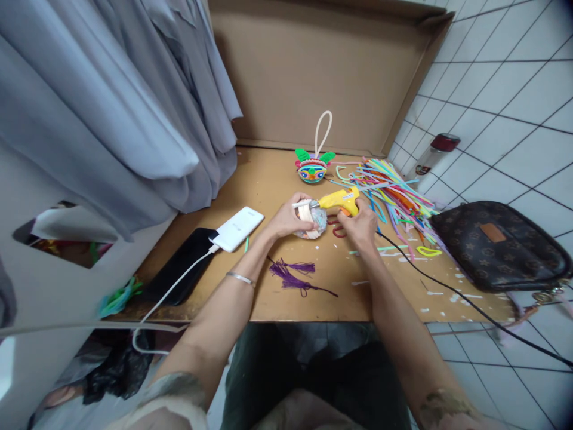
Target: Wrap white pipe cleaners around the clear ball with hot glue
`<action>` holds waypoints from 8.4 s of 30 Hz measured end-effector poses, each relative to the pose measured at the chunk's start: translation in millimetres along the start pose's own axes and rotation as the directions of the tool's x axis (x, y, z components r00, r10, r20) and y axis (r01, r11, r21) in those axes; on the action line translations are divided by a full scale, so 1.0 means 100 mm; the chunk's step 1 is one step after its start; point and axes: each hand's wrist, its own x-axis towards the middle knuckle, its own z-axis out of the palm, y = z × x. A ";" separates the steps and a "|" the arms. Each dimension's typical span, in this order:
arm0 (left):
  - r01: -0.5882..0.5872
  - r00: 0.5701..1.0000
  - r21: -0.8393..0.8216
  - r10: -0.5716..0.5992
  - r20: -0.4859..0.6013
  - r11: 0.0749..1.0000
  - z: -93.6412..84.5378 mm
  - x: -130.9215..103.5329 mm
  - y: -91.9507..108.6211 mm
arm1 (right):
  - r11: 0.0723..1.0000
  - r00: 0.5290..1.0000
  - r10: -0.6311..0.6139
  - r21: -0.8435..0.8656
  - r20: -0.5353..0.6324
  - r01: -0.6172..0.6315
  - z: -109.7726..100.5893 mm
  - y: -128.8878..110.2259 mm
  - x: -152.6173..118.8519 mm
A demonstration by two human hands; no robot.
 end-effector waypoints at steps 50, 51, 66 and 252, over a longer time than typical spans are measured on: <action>0.006 1.000 -0.034 -0.007 -0.006 0.999 0.00 0.01 -0.03 | 0.995 0.999 0.012 0.098 0.049 -0.017 -0.06 -0.05 -0.02; 0.004 1.000 -0.031 -0.004 -0.005 1.000 0.00 0.01 -0.03 | 0.994 0.999 0.006 0.113 0.053 -0.012 -0.06 -0.05 -0.02; 0.010 1.000 -0.027 -0.011 -0.015 1.000 0.01 0.00 -0.02 | 0.997 0.996 0.076 0.010 0.040 -0.076 0.01 0.14 0.10; -0.044 0.979 0.244 0.091 -0.181 0.969 0.08 0.00 -0.11 | 0.894 0.954 -0.112 0.391 -0.278 0.219 0.09 -0.02 -0.11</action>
